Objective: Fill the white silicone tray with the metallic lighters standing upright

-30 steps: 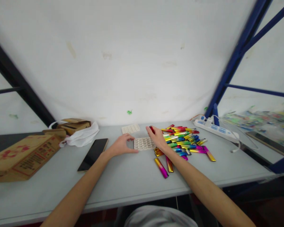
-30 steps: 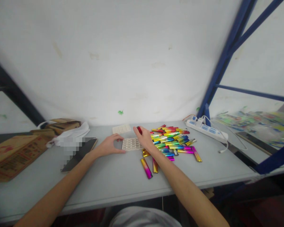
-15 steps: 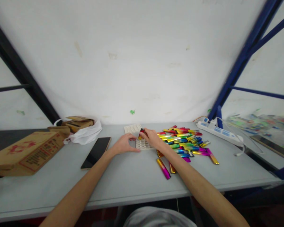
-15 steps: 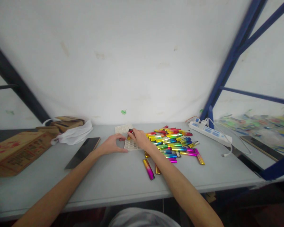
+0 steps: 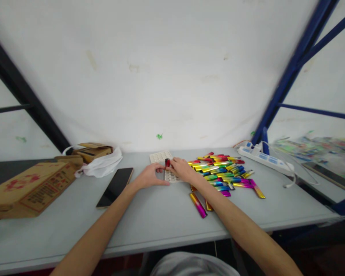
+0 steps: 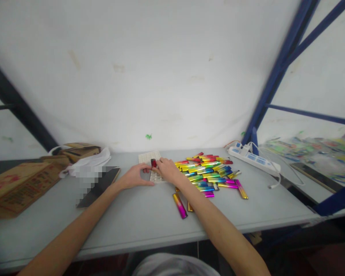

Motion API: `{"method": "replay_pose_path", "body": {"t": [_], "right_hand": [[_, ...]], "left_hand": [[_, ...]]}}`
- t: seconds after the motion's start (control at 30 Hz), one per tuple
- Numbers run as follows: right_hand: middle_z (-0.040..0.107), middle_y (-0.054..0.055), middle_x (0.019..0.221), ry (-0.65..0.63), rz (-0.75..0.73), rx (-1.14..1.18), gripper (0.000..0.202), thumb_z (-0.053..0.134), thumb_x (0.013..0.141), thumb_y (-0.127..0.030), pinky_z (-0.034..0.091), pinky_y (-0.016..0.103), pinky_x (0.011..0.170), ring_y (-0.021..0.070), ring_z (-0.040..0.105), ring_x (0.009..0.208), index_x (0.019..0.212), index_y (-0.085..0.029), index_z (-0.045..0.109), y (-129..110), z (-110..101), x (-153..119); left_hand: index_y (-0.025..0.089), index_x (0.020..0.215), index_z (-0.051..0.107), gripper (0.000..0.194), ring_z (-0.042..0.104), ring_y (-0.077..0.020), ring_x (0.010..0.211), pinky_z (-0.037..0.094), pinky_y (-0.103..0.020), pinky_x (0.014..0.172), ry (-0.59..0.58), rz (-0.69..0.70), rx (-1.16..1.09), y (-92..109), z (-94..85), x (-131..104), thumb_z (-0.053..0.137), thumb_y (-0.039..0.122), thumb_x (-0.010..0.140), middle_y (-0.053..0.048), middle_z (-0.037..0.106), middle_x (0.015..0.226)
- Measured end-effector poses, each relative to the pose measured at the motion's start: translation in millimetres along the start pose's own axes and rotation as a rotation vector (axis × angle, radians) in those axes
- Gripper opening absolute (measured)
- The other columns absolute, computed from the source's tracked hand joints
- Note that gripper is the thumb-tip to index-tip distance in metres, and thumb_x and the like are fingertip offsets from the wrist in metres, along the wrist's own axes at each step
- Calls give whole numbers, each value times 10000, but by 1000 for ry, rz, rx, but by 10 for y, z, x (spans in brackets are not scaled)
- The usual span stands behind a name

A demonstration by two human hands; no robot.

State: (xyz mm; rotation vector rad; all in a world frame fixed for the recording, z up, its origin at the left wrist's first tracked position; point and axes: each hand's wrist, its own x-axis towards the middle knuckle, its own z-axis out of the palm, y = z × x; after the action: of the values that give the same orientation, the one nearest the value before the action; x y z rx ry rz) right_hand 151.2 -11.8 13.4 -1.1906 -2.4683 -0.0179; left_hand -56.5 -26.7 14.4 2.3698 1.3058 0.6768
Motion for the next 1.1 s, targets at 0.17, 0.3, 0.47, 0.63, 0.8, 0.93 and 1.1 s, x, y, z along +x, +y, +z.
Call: {"method": "replay_pose_path", "body": {"t": [0.17,0.3,0.47,0.63,0.8,0.93,1.1], "right_hand": [[660,94,1012,90,-32,84,250,555,980,-330,436,309,901,196,613,971,1136,-169,664,319,-369,-242],[705,109,994,-2,73,47,200,583,952,-280,440,309,880,211,635,953,1016,-161,731,741,-653,-492],[758,84,957,-176,192,135,176,653,871,-271,461,268,750,205,678,840,966,-180,770,1018,-733,-638],[768,80,926,-201,232,200,175,649,860,-252,467,259,728,201,687,814,955,-172,771,1054,-710,-641],[758,102,967,-146,197,181,257,569,937,-317,469,280,794,214,675,868,991,-167,770,1028,-696,-611],[710,152,1145,-26,154,-10,309,497,978,-259,417,320,955,249,627,1065,1125,-139,741,994,-584,-504],[742,118,1054,-134,146,-54,279,554,957,-320,436,295,888,237,657,977,1094,-197,763,1049,-448,-403]], "left_hand": [[184,1040,701,685,622,-231,861,501,-346,808,5,-20,-32,20,-2,2,832,605,516,-50,677,933],[179,1037,699,695,621,-228,859,494,-337,801,-3,-28,-22,20,-2,6,827,615,510,-46,671,932],[164,1051,693,720,624,-236,873,493,-341,806,-10,-29,-11,9,0,6,820,631,516,-62,671,954],[183,1053,690,705,623,-231,870,496,-339,807,-4,-22,-23,1,5,4,817,629,521,-53,675,954],[182,1054,690,698,618,-225,862,492,-328,792,-15,-19,-19,10,-3,5,816,622,527,-47,670,940],[177,1054,690,699,617,-226,857,488,-328,790,-16,-12,-13,33,-16,3,814,623,530,-49,671,938],[178,1073,686,718,620,-239,880,485,-337,803,-26,-22,-1,41,-18,3,813,628,528,-62,675,967]]}}
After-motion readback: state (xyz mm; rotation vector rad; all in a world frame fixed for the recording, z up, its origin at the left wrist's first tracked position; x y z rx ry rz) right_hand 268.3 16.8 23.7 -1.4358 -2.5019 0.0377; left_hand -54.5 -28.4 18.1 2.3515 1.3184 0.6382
